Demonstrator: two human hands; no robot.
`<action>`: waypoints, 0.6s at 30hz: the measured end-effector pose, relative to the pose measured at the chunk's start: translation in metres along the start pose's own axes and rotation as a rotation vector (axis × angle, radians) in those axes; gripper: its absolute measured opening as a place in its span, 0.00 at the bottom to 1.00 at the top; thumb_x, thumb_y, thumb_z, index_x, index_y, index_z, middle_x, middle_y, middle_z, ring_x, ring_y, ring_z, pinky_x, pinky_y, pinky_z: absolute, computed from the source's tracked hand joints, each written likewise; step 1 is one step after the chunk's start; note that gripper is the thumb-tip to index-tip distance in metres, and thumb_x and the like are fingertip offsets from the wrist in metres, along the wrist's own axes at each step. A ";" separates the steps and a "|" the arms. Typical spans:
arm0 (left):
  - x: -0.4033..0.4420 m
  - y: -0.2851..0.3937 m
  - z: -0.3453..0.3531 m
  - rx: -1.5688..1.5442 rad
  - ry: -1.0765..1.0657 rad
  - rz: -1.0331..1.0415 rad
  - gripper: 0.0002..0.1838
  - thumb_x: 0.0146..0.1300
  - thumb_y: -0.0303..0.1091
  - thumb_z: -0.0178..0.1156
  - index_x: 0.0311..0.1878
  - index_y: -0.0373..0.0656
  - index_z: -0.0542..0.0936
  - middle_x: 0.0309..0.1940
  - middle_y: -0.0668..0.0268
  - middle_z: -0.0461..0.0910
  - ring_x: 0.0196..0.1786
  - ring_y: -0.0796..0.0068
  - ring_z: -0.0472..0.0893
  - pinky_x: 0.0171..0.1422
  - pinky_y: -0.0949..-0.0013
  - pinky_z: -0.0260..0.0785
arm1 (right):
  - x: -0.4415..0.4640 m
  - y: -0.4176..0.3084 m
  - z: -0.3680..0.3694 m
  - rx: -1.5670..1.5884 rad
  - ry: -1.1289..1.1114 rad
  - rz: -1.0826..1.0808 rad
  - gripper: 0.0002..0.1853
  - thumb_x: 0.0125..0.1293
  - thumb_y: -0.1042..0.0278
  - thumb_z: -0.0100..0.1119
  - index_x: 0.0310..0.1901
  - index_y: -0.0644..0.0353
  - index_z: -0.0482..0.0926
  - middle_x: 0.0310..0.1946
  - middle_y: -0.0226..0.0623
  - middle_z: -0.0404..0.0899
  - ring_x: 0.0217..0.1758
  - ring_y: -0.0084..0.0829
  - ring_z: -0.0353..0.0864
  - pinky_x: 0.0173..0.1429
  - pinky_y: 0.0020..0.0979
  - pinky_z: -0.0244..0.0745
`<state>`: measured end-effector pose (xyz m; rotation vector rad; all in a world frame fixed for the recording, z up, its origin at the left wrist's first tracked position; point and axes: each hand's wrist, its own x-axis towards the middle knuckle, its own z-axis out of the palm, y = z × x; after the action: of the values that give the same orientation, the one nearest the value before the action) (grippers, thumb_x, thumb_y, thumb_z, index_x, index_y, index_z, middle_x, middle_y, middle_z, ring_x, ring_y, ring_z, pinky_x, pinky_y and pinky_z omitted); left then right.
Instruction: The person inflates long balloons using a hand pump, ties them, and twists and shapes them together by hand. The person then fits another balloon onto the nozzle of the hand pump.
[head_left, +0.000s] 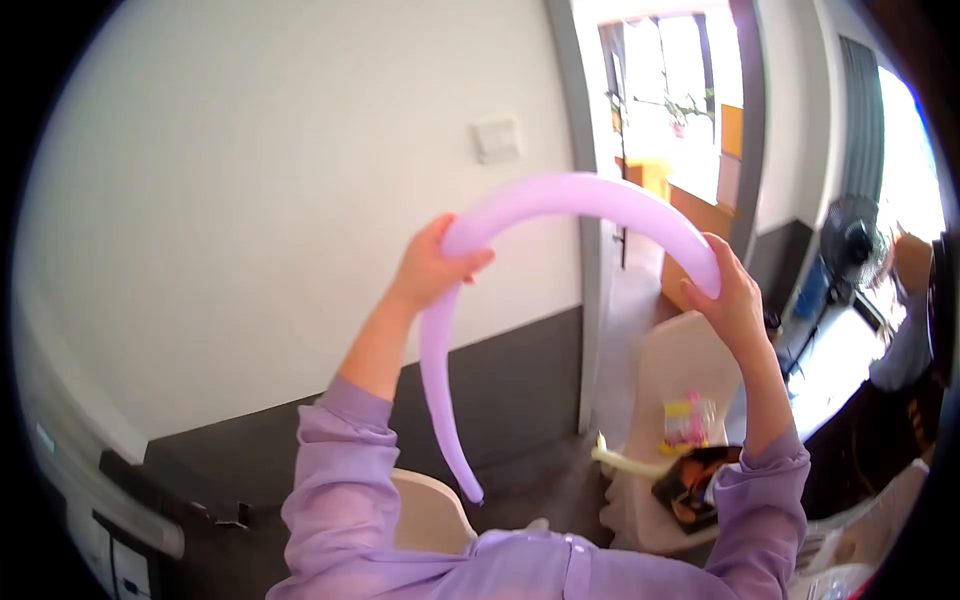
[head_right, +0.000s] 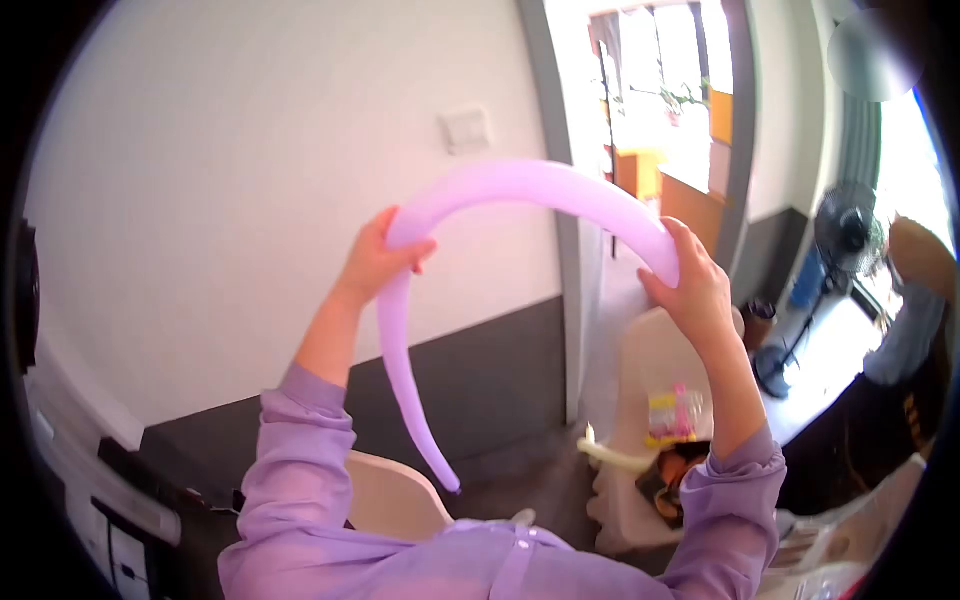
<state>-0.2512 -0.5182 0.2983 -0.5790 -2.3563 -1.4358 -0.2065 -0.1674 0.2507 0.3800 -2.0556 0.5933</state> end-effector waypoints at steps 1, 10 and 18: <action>0.006 0.014 -0.026 0.020 0.071 0.142 0.27 0.46 0.34 0.71 0.49 0.40 0.71 0.32 0.66 0.76 0.29 0.80 0.75 0.33 0.74 0.71 | 0.013 0.003 0.004 0.118 -0.007 0.106 0.26 0.50 0.60 0.65 0.51 0.57 0.69 0.38 0.44 0.77 0.41 0.42 0.78 0.45 0.35 0.72; -0.030 0.023 -0.185 0.635 0.939 0.397 0.41 0.47 0.34 0.68 0.65 0.45 0.59 0.52 0.64 0.71 0.51 0.66 0.74 0.58 0.68 0.64 | 0.193 -0.031 0.015 0.546 0.142 0.162 0.27 0.55 0.52 0.61 0.48 0.68 0.70 0.29 0.40 0.75 0.28 0.27 0.75 0.32 0.27 0.71; -0.025 -0.098 -0.323 0.527 1.076 -0.041 0.33 0.49 0.53 0.65 0.51 0.37 0.72 0.40 0.59 0.78 0.41 0.70 0.78 0.45 0.68 0.69 | 0.275 -0.064 0.034 0.650 0.211 0.141 0.29 0.54 0.50 0.62 0.50 0.63 0.71 0.31 0.35 0.74 0.25 0.25 0.77 0.29 0.25 0.73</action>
<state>-0.2583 -0.8524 0.3546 0.3329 -1.6953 -0.7360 -0.3425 -0.2487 0.4869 0.5192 -1.6566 1.3351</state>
